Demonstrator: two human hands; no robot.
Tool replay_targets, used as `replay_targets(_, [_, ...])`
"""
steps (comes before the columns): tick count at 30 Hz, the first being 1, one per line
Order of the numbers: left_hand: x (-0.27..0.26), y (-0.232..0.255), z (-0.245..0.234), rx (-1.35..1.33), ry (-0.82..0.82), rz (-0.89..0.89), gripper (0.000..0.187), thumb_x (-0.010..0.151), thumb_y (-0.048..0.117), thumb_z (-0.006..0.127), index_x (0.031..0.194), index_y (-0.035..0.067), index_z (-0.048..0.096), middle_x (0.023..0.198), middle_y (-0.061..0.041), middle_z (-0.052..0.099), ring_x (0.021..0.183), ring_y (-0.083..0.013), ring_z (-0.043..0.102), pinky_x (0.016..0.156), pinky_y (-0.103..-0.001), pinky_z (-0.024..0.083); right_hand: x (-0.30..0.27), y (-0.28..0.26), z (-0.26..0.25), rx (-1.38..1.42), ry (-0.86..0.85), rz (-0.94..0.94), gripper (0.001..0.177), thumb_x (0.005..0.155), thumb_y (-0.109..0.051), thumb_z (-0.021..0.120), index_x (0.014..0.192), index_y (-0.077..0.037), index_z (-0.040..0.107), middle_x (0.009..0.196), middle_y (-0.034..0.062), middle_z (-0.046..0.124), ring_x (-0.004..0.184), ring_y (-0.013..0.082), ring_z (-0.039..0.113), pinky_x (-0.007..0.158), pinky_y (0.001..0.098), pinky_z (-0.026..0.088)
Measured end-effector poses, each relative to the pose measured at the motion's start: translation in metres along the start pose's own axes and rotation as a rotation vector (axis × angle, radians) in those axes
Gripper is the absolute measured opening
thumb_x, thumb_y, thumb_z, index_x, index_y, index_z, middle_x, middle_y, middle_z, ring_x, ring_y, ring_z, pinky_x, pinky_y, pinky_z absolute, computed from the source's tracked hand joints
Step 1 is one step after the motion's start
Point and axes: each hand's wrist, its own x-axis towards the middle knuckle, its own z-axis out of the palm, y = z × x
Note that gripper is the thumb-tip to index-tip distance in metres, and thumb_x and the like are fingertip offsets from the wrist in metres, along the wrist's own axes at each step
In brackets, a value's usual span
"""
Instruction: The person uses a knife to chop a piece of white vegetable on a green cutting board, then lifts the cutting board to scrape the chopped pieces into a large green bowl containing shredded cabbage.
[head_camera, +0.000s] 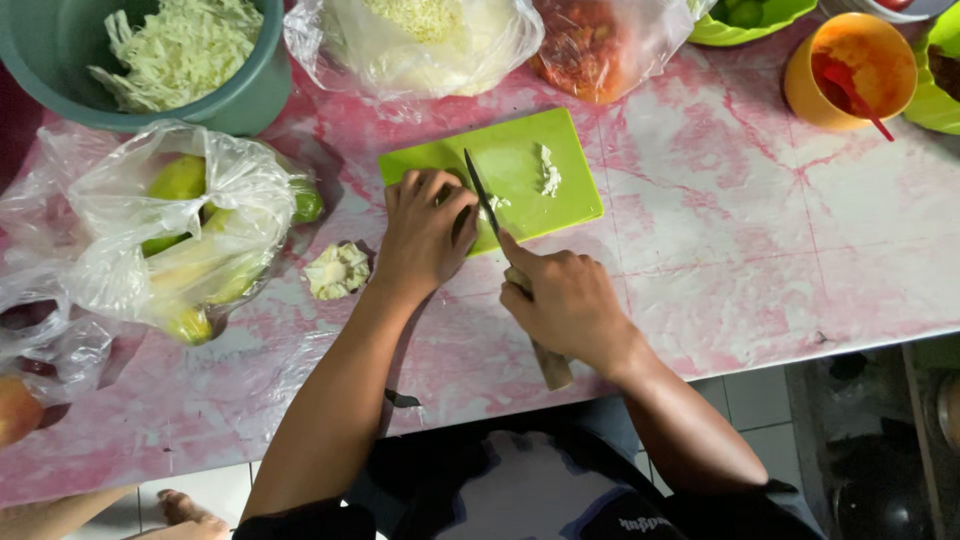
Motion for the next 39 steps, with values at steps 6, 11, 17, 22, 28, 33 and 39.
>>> replay_targets(6, [-0.003,0.002,-0.001,0.003,0.004,0.018,0.015,0.092,0.015,0.075,0.105,0.012,0.069,0.114,-0.007,0.059,0.117,-0.0324,0.050,0.100,-0.049,0.037,-0.002,0.000,0.003,-0.022,-0.050,0.039,0.061,0.086,-0.027,0.066,0.143,-0.005,0.057,0.064,0.0160,0.069,0.058,0.0367,0.068,0.059,0.0506,0.055])
replay_targets(11, [0.000,0.008,0.001,0.082,-0.005,0.044,0.015,0.090,0.014,0.075,0.102,0.012,0.067,0.111,-0.006,0.059,0.112,-0.0319,0.051,0.097,-0.049,0.037,-0.002,0.001,0.002,-0.022,-0.045,0.020,0.062,0.085,-0.025,0.067,0.144,-0.008,0.057,0.069,0.0136,0.072,0.059,0.0363,0.069,0.059,0.0518,0.054])
replay_targets(17, [-0.003,0.009,0.008,0.017,0.003,0.049,0.018,0.090,0.013,0.075,0.106,0.011,0.067,0.112,-0.006,0.059,0.114,-0.0311,0.052,0.096,-0.048,0.037,-0.006,0.013,-0.015,-0.008,-0.094,-0.006,0.063,0.086,-0.027,0.067,0.146,-0.012,0.056,0.067,0.0163,0.071,0.061,0.0377,0.068,0.060,0.0510,0.053])
replay_targets(22, [-0.002,0.015,0.017,-0.018,-0.054,0.077,0.015,0.092,0.012,0.074,0.105,0.010,0.066,0.112,-0.007,0.059,0.114,-0.0311,0.052,0.096,-0.048,0.038,-0.017,0.005,-0.011,-0.107,-0.147,0.059,0.066,0.090,-0.027,0.065,0.150,-0.006,0.049,0.066,0.0164,0.070,0.058,0.0368,0.067,0.060,0.0505,0.054])
replay_targets(28, [-0.003,0.029,0.026,-0.028,-0.080,0.141,0.012,0.094,0.014,0.074,0.102,0.010,0.067,0.108,-0.007,0.058,0.111,-0.0315,0.051,0.094,-0.049,0.038,-0.041,0.015,-0.028,0.028,-0.123,0.069,0.066,0.087,-0.025,0.065,0.148,-0.006,0.050,0.070,0.0131,0.072,0.059,0.0358,0.068,0.060,0.0496,0.054])
replay_targets(33, [-0.002,0.033,0.025,-0.088,-0.117,0.144,0.013,0.093,0.011,0.076,0.102,0.009,0.067,0.110,-0.006,0.058,0.112,-0.0317,0.051,0.094,-0.049,0.039,-0.050,0.017,-0.020,0.041,-0.104,0.119,0.065,0.089,-0.023,0.063,0.150,-0.006,0.049,0.072,0.0121,0.072,0.061,0.0341,0.069,0.061,0.0487,0.053])
replay_targets(39, [-0.003,0.040,0.027,-0.100,-0.100,0.160,0.014,0.089,0.010,0.076,0.101,0.009,0.068,0.116,-0.008,0.057,0.116,-0.0324,0.051,0.096,-0.048,0.040,-0.063,0.009,-0.015,0.062,-0.056,0.134,0.066,0.088,-0.025,0.066,0.149,-0.007,0.051,0.071,0.0129,0.072,0.060,0.0339,0.068,0.060,0.0471,0.054])
